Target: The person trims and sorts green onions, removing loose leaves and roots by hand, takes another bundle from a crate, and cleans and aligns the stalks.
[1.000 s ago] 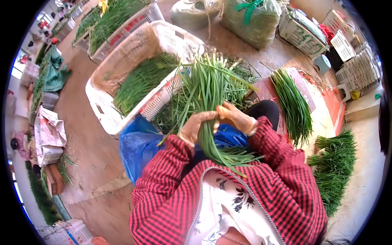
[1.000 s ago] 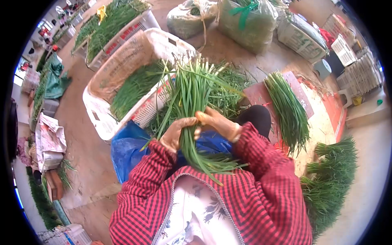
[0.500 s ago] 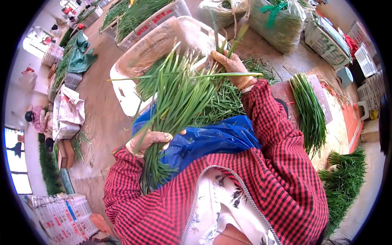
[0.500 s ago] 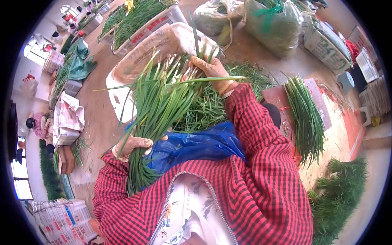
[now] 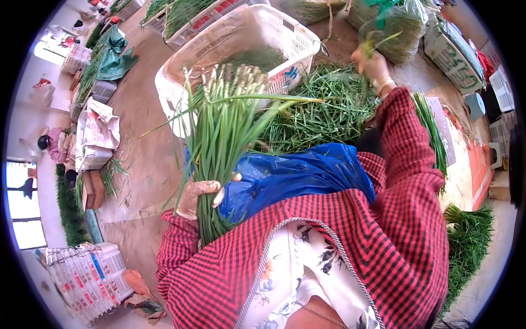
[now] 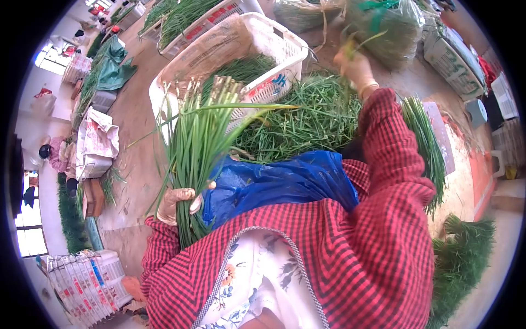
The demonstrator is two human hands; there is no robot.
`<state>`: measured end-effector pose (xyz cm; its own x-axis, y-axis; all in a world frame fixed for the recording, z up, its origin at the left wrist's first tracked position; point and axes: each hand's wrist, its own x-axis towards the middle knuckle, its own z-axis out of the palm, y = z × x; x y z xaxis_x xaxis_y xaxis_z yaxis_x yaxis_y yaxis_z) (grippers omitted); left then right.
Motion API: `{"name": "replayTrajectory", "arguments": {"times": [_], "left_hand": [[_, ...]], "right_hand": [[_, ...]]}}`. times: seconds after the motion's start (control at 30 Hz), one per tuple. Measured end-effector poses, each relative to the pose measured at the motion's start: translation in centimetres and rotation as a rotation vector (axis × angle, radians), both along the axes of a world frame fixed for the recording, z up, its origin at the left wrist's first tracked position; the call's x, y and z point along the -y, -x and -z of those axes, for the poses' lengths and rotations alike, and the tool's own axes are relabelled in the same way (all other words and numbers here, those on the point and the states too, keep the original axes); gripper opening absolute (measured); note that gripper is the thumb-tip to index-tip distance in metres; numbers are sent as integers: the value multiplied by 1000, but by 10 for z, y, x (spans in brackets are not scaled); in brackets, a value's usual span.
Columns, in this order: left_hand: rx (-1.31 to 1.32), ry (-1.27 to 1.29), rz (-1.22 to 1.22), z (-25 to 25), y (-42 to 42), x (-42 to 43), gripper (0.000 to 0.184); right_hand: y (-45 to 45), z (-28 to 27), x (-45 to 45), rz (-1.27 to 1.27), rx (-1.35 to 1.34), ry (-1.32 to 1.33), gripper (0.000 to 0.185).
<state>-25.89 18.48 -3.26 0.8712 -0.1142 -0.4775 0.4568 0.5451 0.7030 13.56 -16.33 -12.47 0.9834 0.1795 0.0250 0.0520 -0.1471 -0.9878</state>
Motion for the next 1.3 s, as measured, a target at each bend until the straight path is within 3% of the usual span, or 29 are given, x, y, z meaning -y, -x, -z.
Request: {"name": "replayTrajectory", "arguments": {"times": [0.07, 0.13, 0.2, 0.27, 0.33, 0.4, 0.47, 0.6, 0.73, 0.8, 0.83, 0.87, 0.93, 0.97, 1.0, 1.03, 1.07, 1.13, 1.23, 1.3], "left_hand": [[30, -34, -68, -3, -2, 0, 59], [30, -76, -70, 0, -4, 0, 56], [14, -150, -55, 6, -6, 2, 60], [6, -170, -42, 6, -11, 10, 60], [-1, -173, -28, 2, -17, 19, 53], [-6, -214, -13, -4, -20, 24, 52], [0, -203, 19, 1, -20, 24, 52], [-46, -94, 18, 6, -20, 28, 56], [-26, -65, 121, 18, -18, 21, 58], [-6, 178, 129, 25, -14, 15, 59], [39, 211, 175, 32, -12, 8, 57], [38, 211, 171, 32, -10, 8, 57], [70, 170, 144, 32, -12, 7, 55], [67, 170, 150, 30, -13, 9, 55], [42, 107, 109, 27, -15, 12, 53], [16, 42, 69, 23, -16, 17, 52], [-7, -26, 29, 20, -17, 21, 50], [-27, -37, -4, 15, -20, 30, 50], [23, -160, -16, 13, -23, 35, 50], [23, -157, -26, 18, -22, 33, 50]], "right_hand": [[31, 18, 3, -462, 400, 815, 49], [74, -7, -29, -448, 624, 797, 45], [115, -61, -71, -582, 16, 115, 47], [150, -93, -99, -686, -101, -41, 45], [163, -88, -127, -721, -156, 35, 41], [166, -67, -143, -689, -16, -64, 27], [161, -76, -137, -726, -241, -251, 23], [148, -82, -123, -533, -283, -536, 17], [106, -87, -80, -295, -162, -773, 15], [82, -77, -50, -195, -81, -673, 19], [73, -68, -35, -182, -97, -392, 27], [71, -45, -28, -186, -99, -391, 27], [69, 2, -27, -47, 480, 608, 40], [99, -39, -43, -166, 291, 464, 51], [117, -48, -57, -286, 287, 237, 46], [133, -60, -71, -444, 24, -41, 41], [144, -69, -82, -574, -25, -51, 33], [156, -62, -109, -582, 41, -44, 20], [157, -47, -129, -634, -192, -171, 19], [163, -53, -132, -640, -292, -40, 18]]}}
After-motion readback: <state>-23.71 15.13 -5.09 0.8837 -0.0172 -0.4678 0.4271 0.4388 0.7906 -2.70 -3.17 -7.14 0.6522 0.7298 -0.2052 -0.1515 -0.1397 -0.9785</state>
